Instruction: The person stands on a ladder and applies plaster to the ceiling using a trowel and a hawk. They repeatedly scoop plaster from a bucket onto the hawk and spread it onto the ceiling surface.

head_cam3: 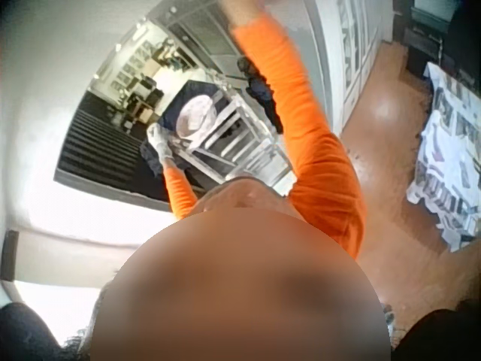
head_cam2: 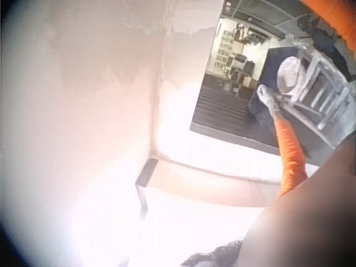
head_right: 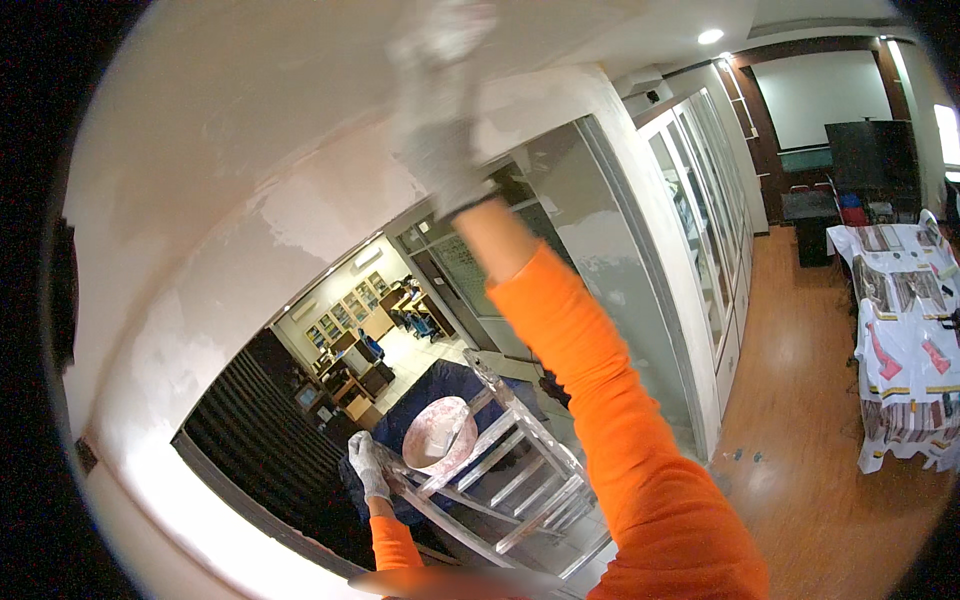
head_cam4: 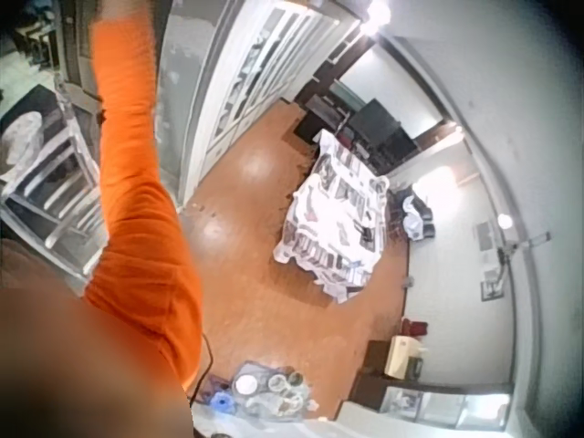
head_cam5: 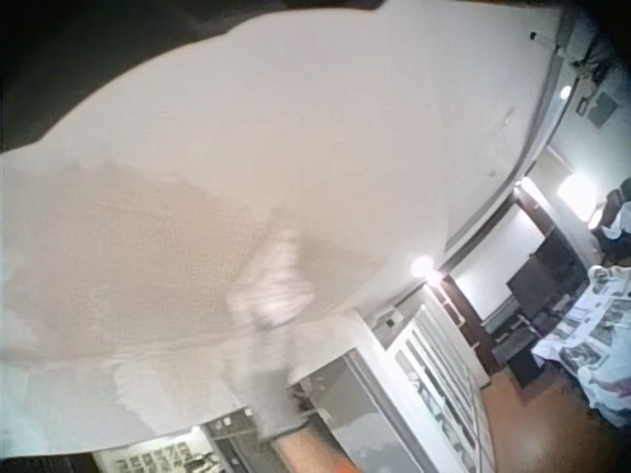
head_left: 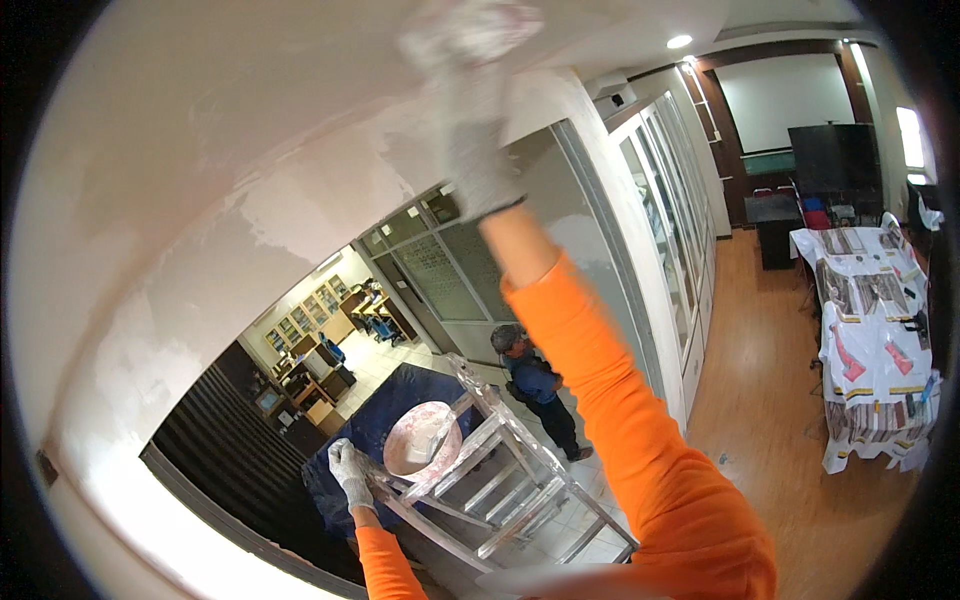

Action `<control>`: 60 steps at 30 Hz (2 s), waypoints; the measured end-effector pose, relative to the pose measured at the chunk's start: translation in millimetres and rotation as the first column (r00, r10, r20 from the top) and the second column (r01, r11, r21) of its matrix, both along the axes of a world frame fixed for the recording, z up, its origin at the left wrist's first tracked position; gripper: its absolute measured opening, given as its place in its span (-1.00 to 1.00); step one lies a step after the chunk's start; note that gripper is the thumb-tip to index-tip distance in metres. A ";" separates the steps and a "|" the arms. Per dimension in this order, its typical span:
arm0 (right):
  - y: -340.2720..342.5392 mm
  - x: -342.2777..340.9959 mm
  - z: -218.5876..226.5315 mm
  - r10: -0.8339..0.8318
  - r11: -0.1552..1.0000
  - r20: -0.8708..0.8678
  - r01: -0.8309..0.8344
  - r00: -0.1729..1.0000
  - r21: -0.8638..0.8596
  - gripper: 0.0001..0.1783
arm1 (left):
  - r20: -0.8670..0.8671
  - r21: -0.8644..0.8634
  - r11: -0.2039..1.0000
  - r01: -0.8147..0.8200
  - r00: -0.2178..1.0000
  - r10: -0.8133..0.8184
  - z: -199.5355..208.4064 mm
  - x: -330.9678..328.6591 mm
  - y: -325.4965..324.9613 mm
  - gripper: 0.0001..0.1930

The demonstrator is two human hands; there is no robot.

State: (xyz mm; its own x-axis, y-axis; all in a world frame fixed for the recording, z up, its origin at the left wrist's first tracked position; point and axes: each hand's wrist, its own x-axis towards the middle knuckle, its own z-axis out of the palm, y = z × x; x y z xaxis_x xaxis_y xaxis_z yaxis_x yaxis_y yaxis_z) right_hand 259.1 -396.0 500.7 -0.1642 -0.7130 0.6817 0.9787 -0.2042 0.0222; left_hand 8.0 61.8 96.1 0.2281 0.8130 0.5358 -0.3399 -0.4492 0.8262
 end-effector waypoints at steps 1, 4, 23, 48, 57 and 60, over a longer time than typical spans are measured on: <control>-21.4 26.0 6.9 0.412 0.910 -0.038 -0.413 0.910 -0.033 -0.66 | 0.012 0.020 1.000 0.008 1.000 -0.008 -1.2 -3.2 4.6 -0.96; -69.9 83.5 33.9 0.846 0.531 -0.091 -0.846 0.526 0.043 -0.59 | 0.008 0.028 0.999 0.016 1.000 -0.016 -4.4 0.2 10.1 -0.95; 18.4 -55.4 -5.3 0.404 0.902 0.098 -0.379 0.909 -0.208 -0.50 | -0.044 0.005 0.999 -0.043 0.998 0.043 -0.2 0.2 7.7 -0.97; 54.7 -192.9 40.5 0.860 0.479 0.291 -0.859 0.419 -0.178 -0.33 | -0.034 0.044 0.998 -0.046 0.998 0.048 -6.4 0.8 13.8 -0.96; 58.4 -165.7 -39.4 0.784 0.563 0.239 -0.495 0.572 -0.662 -0.44 | -0.022 -0.064 0.998 -0.001 1.000 0.000 -2.6 1.8 12.9 -0.93; 43.4 -53.2 -54.1 0.638 0.718 0.195 -0.485 0.745 -0.499 -0.65 | -0.020 -0.011 0.999 0.030 0.999 -0.030 8.7 18.1 -4.7 -0.93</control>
